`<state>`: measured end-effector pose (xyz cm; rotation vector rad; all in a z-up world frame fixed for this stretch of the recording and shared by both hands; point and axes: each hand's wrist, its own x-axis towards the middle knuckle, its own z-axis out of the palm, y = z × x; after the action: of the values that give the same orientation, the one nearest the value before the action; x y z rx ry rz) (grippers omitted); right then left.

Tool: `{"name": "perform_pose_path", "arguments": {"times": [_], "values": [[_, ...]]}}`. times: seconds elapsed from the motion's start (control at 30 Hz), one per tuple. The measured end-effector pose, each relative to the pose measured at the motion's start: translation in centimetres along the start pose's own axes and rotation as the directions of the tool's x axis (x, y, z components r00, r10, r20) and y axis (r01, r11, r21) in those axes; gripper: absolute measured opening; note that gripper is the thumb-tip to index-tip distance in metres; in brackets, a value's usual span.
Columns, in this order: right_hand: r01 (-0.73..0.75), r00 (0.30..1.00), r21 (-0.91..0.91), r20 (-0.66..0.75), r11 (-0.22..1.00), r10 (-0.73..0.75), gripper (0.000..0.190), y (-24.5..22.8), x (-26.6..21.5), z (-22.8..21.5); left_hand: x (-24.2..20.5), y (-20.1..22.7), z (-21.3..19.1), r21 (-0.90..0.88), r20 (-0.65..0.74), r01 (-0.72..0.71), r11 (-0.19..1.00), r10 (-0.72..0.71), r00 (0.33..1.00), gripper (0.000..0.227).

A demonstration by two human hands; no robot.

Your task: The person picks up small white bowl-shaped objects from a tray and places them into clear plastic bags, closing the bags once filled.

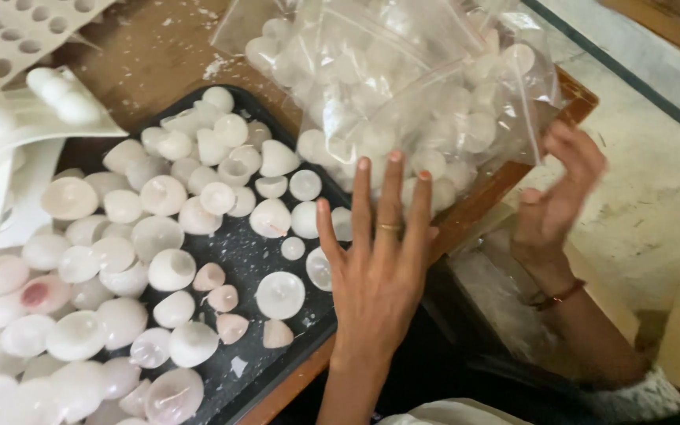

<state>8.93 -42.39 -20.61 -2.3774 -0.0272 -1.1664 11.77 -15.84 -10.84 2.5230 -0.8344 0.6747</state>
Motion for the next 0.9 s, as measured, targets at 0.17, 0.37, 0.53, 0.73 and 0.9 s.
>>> {"name": "perform_pose_path", "arguments": {"times": [0.17,0.37,0.53,0.73,0.9], "values": [[-0.618,0.732,-0.184,0.22,0.764,0.645,0.033,6.9,-10.0,-1.5,-2.9,-0.3,-1.8,0.05,-0.171,0.0,0.999,0.009,0.985,0.04],[-0.447,0.368,-0.527,0.629,0.723,0.685,0.045,21.2,-20.6,-1.4,-3.1,-0.7,-1.2,0.028,-0.281,0.099,0.995,-0.087,0.956,0.022],[-0.461,0.327,-0.553,0.621,0.694,0.712,0.048,27.6,-23.6,-1.3,-3.3,-0.7,-1.0,0.049,-0.219,0.097,0.994,-0.085,0.972,0.024],[-0.496,0.272,-0.61,0.567,0.618,0.778,0.05,28.9,-23.7,-3.4,-3.6,-0.6,-0.9,-0.014,-0.273,0.063,0.998,-0.064,0.96,0.023],[-0.526,0.225,-0.656,0.506,0.541,0.833,0.053,30.3,-24.2,-5.2,-4.0,-0.4,-1.3,-0.118,-0.337,0.041,0.992,-0.078,0.938,0.02]]}}
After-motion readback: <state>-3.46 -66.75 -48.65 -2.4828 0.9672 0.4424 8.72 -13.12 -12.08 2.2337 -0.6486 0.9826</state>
